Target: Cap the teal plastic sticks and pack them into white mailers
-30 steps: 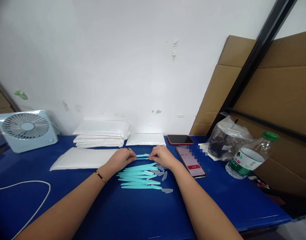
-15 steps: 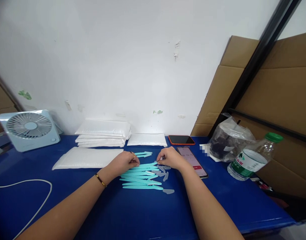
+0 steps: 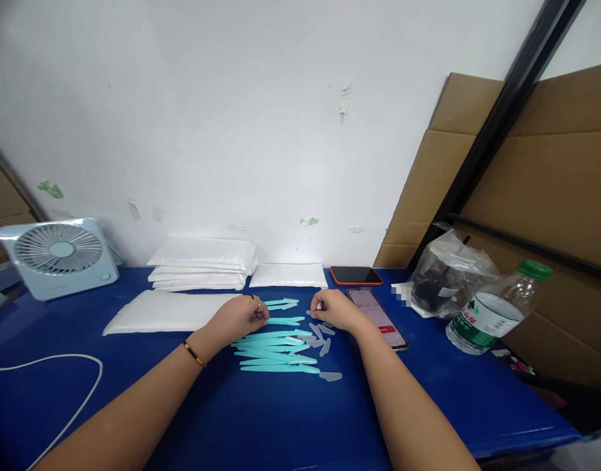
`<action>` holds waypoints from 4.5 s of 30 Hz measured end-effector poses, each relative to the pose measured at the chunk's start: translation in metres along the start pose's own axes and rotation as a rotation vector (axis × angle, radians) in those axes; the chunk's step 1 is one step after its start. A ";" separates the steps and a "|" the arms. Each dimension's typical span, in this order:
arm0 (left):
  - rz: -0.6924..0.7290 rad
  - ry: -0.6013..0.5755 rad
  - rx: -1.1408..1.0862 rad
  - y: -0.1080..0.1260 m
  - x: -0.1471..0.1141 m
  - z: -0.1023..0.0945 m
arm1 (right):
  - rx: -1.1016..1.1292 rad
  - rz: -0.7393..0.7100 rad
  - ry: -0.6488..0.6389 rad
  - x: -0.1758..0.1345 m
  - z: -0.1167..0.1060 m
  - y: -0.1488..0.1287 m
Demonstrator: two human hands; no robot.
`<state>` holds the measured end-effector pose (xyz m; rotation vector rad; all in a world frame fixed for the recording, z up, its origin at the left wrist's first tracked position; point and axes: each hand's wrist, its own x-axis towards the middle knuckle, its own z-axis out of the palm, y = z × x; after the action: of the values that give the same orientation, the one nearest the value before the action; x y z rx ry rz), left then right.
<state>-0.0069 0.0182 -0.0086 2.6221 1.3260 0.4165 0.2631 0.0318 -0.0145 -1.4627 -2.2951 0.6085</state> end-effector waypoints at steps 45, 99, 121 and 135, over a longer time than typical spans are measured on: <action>0.048 0.039 0.091 -0.004 0.005 0.002 | 0.023 -0.121 -0.001 0.003 -0.007 0.003; -0.074 0.060 0.068 -0.008 0.000 0.000 | 0.117 -0.065 0.047 -0.002 0.009 -0.018; -0.099 -0.125 -0.145 0.007 -0.006 0.002 | 0.068 -0.097 -0.158 -0.010 -0.003 -0.018; -0.105 0.054 0.035 0.001 0.000 0.007 | 0.026 -0.053 -0.002 0.000 0.011 -0.027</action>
<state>-0.0039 0.0171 -0.0150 2.5720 1.4933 0.4546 0.2369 0.0195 -0.0095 -1.3859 -2.3104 0.6228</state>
